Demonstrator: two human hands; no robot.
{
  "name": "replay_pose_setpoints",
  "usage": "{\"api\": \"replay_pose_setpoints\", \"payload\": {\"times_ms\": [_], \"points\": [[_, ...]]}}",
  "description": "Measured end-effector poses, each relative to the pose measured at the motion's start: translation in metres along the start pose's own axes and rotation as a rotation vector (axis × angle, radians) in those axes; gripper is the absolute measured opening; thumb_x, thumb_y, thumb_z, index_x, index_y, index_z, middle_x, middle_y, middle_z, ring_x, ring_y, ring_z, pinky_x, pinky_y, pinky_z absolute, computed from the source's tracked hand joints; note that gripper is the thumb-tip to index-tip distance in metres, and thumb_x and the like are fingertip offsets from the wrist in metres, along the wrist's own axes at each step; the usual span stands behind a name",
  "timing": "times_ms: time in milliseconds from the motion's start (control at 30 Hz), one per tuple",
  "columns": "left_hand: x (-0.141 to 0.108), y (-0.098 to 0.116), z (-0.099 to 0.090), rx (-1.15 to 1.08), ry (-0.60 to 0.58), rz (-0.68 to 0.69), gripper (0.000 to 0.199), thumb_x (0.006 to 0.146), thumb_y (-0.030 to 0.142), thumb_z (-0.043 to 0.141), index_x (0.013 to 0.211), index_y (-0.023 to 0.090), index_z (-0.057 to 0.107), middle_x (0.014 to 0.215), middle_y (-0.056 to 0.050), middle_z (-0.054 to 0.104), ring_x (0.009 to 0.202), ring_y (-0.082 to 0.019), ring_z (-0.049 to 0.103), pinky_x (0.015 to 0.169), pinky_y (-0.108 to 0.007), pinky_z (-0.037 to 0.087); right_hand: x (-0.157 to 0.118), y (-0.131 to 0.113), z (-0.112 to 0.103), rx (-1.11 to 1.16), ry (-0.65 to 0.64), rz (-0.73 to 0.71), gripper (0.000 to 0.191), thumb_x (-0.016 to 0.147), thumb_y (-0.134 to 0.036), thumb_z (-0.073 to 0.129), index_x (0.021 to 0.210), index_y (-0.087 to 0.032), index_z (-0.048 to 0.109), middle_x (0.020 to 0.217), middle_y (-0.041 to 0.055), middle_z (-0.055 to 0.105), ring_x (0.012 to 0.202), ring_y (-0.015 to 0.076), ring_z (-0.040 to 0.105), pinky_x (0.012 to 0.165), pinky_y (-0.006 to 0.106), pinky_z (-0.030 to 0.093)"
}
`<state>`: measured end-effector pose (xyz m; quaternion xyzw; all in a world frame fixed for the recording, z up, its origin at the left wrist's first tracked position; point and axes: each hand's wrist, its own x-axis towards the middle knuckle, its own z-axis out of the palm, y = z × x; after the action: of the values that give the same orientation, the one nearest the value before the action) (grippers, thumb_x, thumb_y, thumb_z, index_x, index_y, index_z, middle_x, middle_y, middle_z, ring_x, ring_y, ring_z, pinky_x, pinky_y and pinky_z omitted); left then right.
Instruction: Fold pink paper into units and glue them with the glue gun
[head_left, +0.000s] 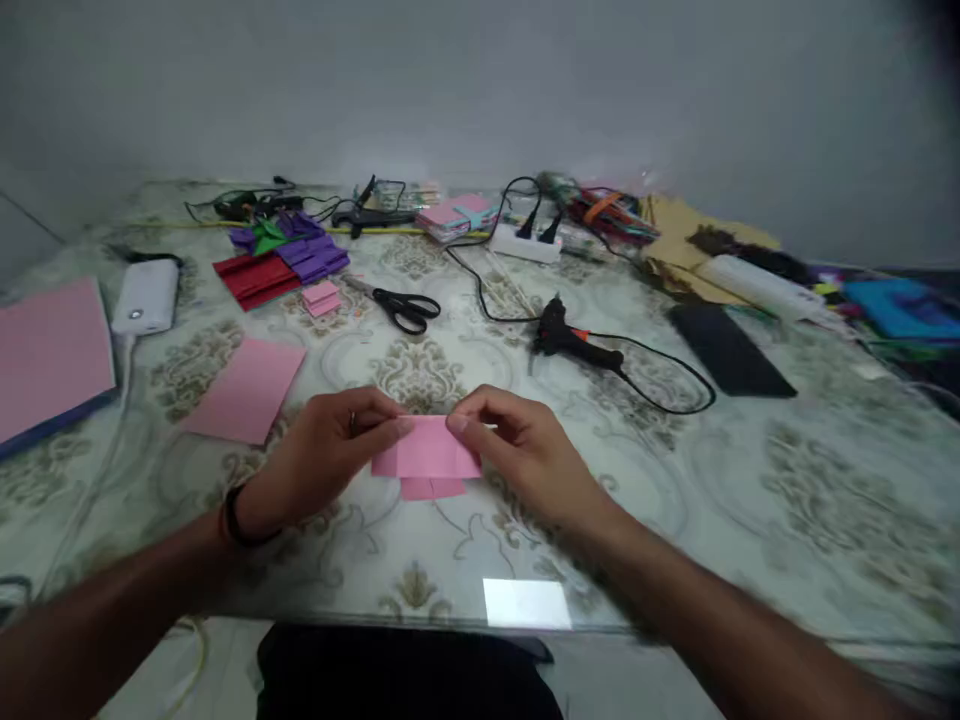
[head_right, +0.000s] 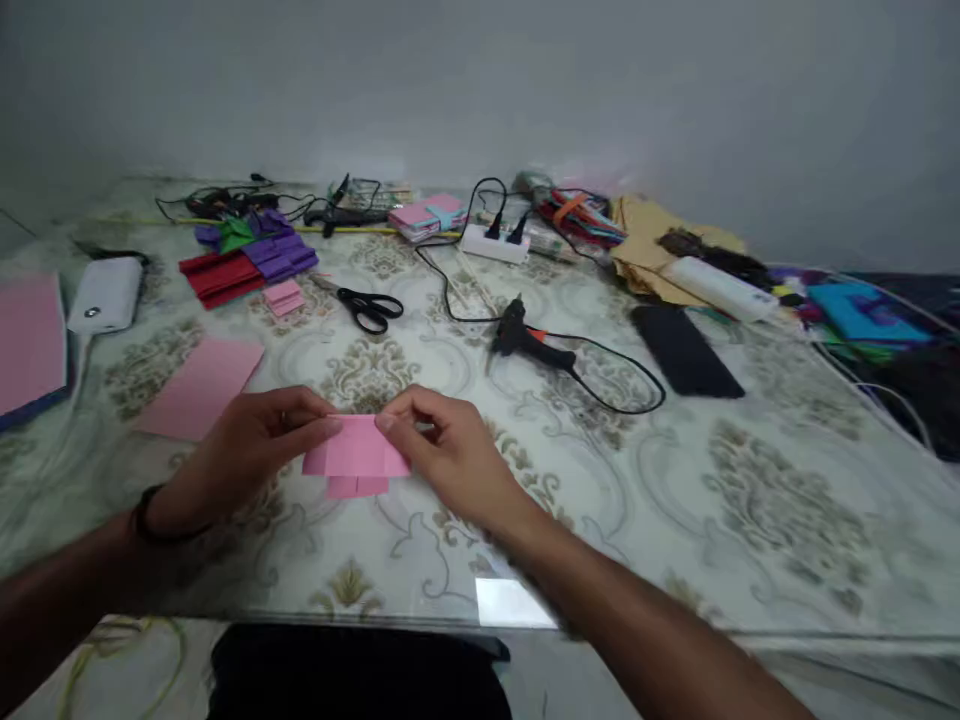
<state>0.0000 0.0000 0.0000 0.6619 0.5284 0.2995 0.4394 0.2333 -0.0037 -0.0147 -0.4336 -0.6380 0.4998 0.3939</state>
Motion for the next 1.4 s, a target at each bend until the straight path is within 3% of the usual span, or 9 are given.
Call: {"api": "replay_pose_setpoints", "payload": {"times_ms": [200, 500, 733, 1000, 1200, 1300, 1400], "points": [[0.001, 0.004, -0.001, 0.018, -0.001, 0.013, 0.031, 0.094, 0.046, 0.069, 0.086, 0.017, 0.076, 0.067, 0.002, 0.066, 0.059, -0.010, 0.048, 0.052, -0.022, 0.032, 0.001, 0.006, 0.001, -0.025, 0.032, 0.018, 0.024, 0.099, -0.039, 0.065, 0.086, -0.019, 0.068, 0.070, -0.0035, 0.054, 0.064, 0.0127, 0.046, 0.058, 0.027, 0.035], [-0.002, -0.001, 0.001, 0.016, 0.014, 0.046, 0.024, 0.094, 0.038, 0.067, 0.081, 0.017, 0.069, 0.066, 0.004, 0.060, 0.059, -0.010, 0.048, 0.052, -0.021, 0.035, 0.002, 0.006, 0.009, 0.048, -0.036, 0.067, 0.024, 0.096, -0.042, 0.068, 0.091, -0.018, 0.071, 0.073, -0.0029, 0.056, 0.065, 0.0123, 0.048, 0.058, 0.025, 0.038], [-0.001, -0.002, 0.010, 0.040, -0.053, 0.031, 0.026, 0.093, 0.043, 0.068, 0.090, 0.018, 0.076, 0.062, 0.004, 0.057, 0.056, -0.010, 0.041, 0.049, -0.021, 0.029, 0.000, 0.008, 0.012, 0.062, -0.078, 0.057, 0.023, 0.096, -0.039, 0.068, 0.086, -0.018, 0.071, 0.073, -0.0015, 0.061, 0.064, 0.0118, 0.051, 0.057, 0.024, 0.038], [-0.001, -0.004, 0.007, -0.014, -0.053, 0.012, 0.032, 0.094, 0.049, 0.068, 0.094, 0.017, 0.074, 0.063, 0.005, 0.050, 0.057, -0.010, 0.038, 0.048, -0.021, 0.027, 0.000, 0.007, 0.007, 0.041, -0.115, 0.129, 0.032, 0.095, -0.047, 0.068, 0.085, -0.017, 0.071, 0.065, -0.0039, 0.053, 0.059, 0.0116, 0.041, 0.053, 0.026, 0.030], [0.001, -0.004, 0.002, 0.080, -0.076, 0.046, 0.038, 0.098, 0.048, 0.062, 0.075, 0.017, 0.063, 0.064, 0.005, 0.040, 0.061, -0.010, 0.035, 0.052, -0.022, 0.026, 0.002, 0.004, 0.001, 0.009, -0.080, 0.074, 0.029, 0.098, -0.043, 0.064, 0.087, -0.017, 0.073, 0.071, -0.0017, 0.058, 0.066, 0.0134, 0.046, 0.061, 0.027, 0.035], [0.001, -0.006, 0.003, 0.093, -0.054, 0.041, 0.034, 0.098, 0.048, 0.063, 0.082, 0.018, 0.067, 0.064, 0.005, 0.043, 0.060, -0.010, 0.036, 0.052, -0.022, 0.027, 0.002, 0.004, 0.002, 0.024, -0.091, 0.105, 0.033, 0.097, -0.048, 0.066, 0.083, -0.018, 0.069, 0.066, -0.0044, 0.050, 0.061, 0.0120, 0.039, 0.056, 0.027, 0.029], [0.001, -0.006, 0.004, 0.092, -0.033, 0.034, 0.031, 0.097, 0.049, 0.064, 0.093, 0.019, 0.071, 0.064, 0.005, 0.047, 0.060, -0.011, 0.039, 0.052, -0.022, 0.029, 0.001, 0.006, 0.003, 0.037, -0.130, 0.169, 0.046, 0.091, -0.057, 0.072, 0.070, -0.021, 0.053, 0.061, -0.0077, 0.035, 0.056, 0.0103, 0.028, 0.051, 0.027, 0.020]]}}
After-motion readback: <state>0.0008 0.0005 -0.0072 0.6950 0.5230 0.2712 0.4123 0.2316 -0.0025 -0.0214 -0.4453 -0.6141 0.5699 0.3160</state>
